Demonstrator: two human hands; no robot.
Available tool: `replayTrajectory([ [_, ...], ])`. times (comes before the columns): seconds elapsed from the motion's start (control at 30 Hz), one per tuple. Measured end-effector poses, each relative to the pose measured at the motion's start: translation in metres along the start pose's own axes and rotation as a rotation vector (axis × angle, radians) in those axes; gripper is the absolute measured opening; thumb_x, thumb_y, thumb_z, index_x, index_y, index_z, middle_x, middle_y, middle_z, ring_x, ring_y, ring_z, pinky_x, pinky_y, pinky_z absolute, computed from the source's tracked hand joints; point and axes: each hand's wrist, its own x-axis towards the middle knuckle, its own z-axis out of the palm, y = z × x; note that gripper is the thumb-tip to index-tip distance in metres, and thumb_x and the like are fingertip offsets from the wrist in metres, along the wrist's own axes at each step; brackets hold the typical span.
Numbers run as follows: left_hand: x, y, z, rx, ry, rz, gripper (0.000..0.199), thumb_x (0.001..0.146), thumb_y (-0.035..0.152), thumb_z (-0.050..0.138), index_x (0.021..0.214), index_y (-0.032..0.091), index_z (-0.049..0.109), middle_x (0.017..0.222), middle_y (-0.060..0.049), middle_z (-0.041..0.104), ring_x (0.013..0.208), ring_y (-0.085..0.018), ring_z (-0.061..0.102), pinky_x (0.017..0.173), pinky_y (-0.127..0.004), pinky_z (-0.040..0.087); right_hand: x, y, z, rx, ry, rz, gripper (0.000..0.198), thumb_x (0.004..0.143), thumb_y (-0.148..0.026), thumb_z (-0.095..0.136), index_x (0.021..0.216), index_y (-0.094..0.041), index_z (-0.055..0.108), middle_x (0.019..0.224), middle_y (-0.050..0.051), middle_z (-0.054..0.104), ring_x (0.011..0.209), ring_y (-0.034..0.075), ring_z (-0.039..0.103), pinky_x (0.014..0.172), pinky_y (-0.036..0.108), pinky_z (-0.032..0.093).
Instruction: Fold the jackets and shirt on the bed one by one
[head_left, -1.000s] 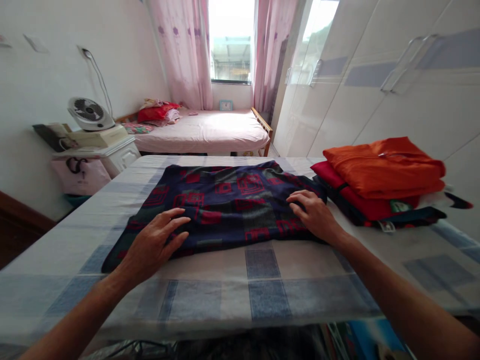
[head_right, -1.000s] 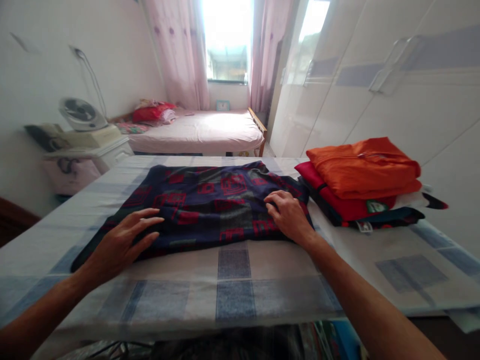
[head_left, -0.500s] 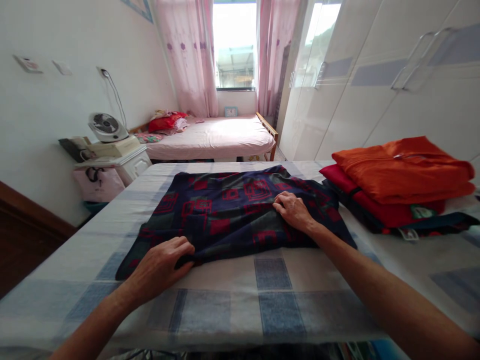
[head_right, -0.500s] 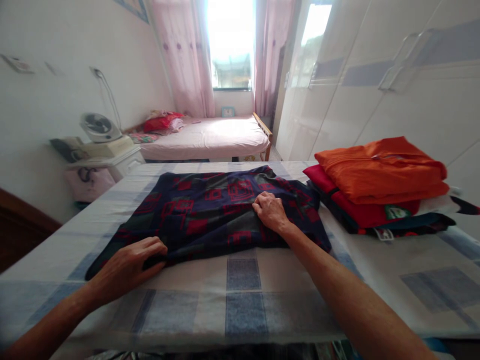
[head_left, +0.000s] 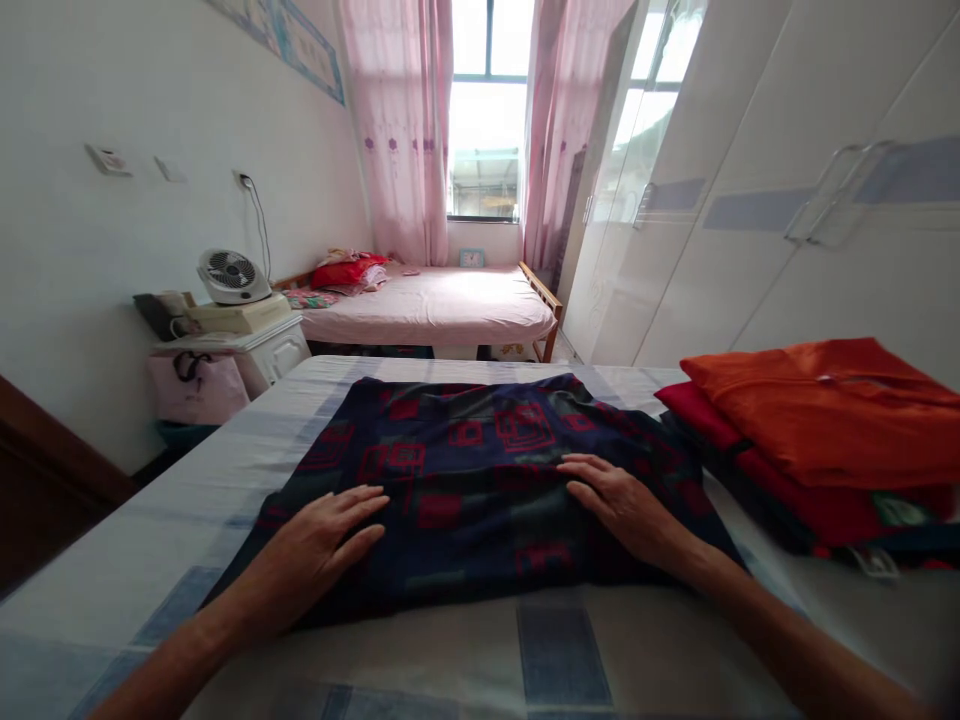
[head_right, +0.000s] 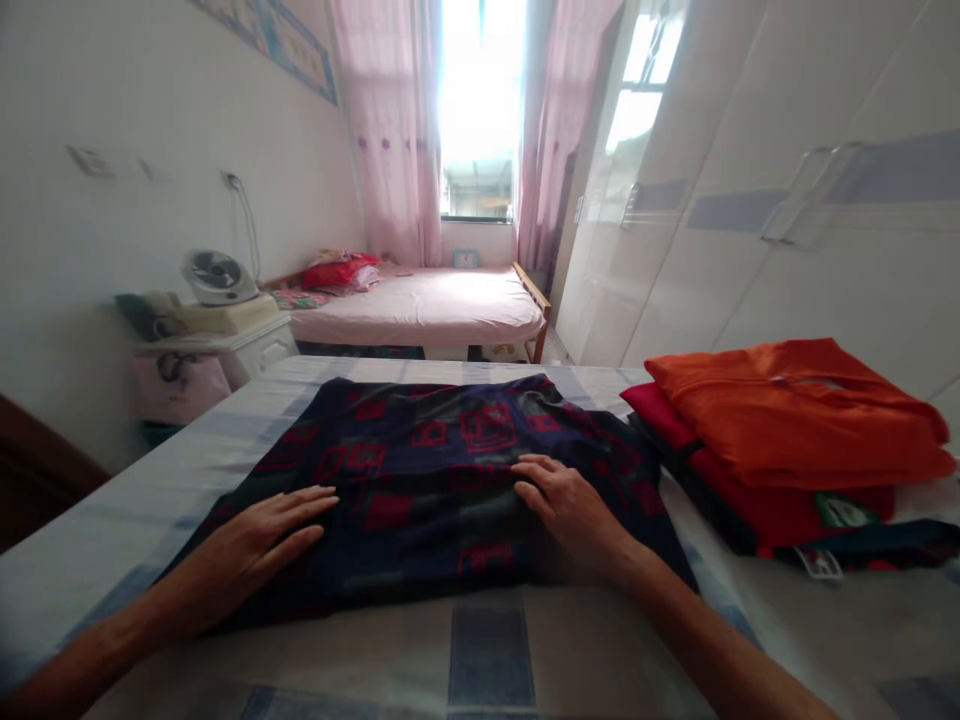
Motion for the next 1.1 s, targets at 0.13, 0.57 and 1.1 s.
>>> replayTrajectory([
  [0.13,0.047,-0.041,-0.018,-0.011,0.122,-0.121,0.044,0.09,0.045,0.038,0.12,0.023,0.061,0.136,-0.006,0.054,0.118,-0.022,0.056,0.1,-0.036,0.045,0.047,0.04,-0.019,-0.036,0.156,0.105,0.034,0.09,-0.035,0.042,0.116,-0.021,0.06,0.122,0.008,0.061,0.111,0.022,0.058,0.097,0.037,0.044],
  [0.57,0.185,-0.154,0.004,0.122,0.032,-0.198,0.062,0.066,0.008,0.044,0.125,0.017,0.057,0.137,-0.01,0.052,0.13,-0.026,0.043,0.108,-0.04,0.034,0.186,0.155,0.016,-0.248,0.08,0.306,0.051,0.08,-0.022,0.047,0.129,-0.011,0.054,0.133,0.017,0.054,0.12,0.028,0.052,0.099,0.042,0.041],
  [1.1,0.161,-0.149,-0.043,0.182,0.153,-0.222,0.028,0.072,0.021,0.046,0.098,0.019,0.056,0.108,-0.01,0.063,0.099,-0.024,0.059,0.084,-0.032,0.045,0.178,0.122,-0.034,-0.19,0.288,0.303,0.028,0.072,-0.026,0.048,0.095,-0.018,0.062,0.095,0.009,0.066,0.088,0.023,0.062,0.082,0.034,0.046],
])
